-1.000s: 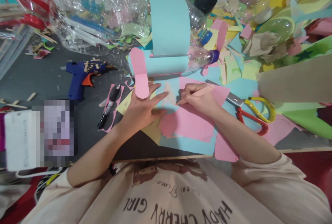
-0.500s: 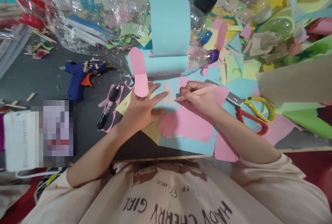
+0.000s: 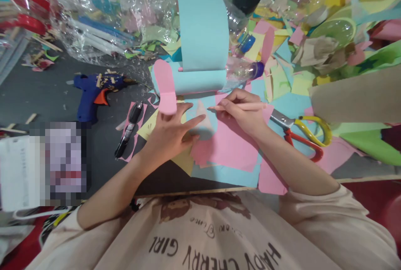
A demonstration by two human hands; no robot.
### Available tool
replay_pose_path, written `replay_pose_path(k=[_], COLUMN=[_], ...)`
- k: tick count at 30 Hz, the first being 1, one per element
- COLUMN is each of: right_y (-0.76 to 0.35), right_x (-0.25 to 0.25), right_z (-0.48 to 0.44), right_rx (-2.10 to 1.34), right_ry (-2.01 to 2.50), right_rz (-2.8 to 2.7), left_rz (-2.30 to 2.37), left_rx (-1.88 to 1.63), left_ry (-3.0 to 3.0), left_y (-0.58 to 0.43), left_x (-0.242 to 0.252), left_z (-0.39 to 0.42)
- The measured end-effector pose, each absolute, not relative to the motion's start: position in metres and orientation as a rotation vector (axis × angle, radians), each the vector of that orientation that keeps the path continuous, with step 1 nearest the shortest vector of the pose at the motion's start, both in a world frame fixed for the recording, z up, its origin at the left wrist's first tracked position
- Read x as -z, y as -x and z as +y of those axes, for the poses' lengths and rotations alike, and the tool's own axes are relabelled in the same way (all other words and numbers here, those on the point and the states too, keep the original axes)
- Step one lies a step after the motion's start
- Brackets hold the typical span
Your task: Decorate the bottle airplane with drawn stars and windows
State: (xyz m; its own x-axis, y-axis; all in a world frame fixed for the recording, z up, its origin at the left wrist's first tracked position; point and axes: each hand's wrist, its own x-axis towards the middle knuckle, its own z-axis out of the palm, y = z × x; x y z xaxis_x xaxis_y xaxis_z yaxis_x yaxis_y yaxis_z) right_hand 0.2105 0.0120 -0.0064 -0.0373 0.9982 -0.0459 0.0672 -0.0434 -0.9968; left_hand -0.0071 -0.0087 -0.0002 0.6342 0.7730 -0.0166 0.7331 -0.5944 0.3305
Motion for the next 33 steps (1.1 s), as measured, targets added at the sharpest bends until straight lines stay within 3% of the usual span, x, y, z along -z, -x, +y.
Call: replay_pose_path(k=[33], right_y=[-0.2117], right_x=[0.0035], right_z=[0.0141], right_rx=[-1.313], right_ry=[1.423], right_rz=[-1.372], left_rz=[1.242], left_rx=[-0.15], left_ry=[-2.464], left_y=[0.0059], left_x=[0.0009], left_z=[-0.0095])
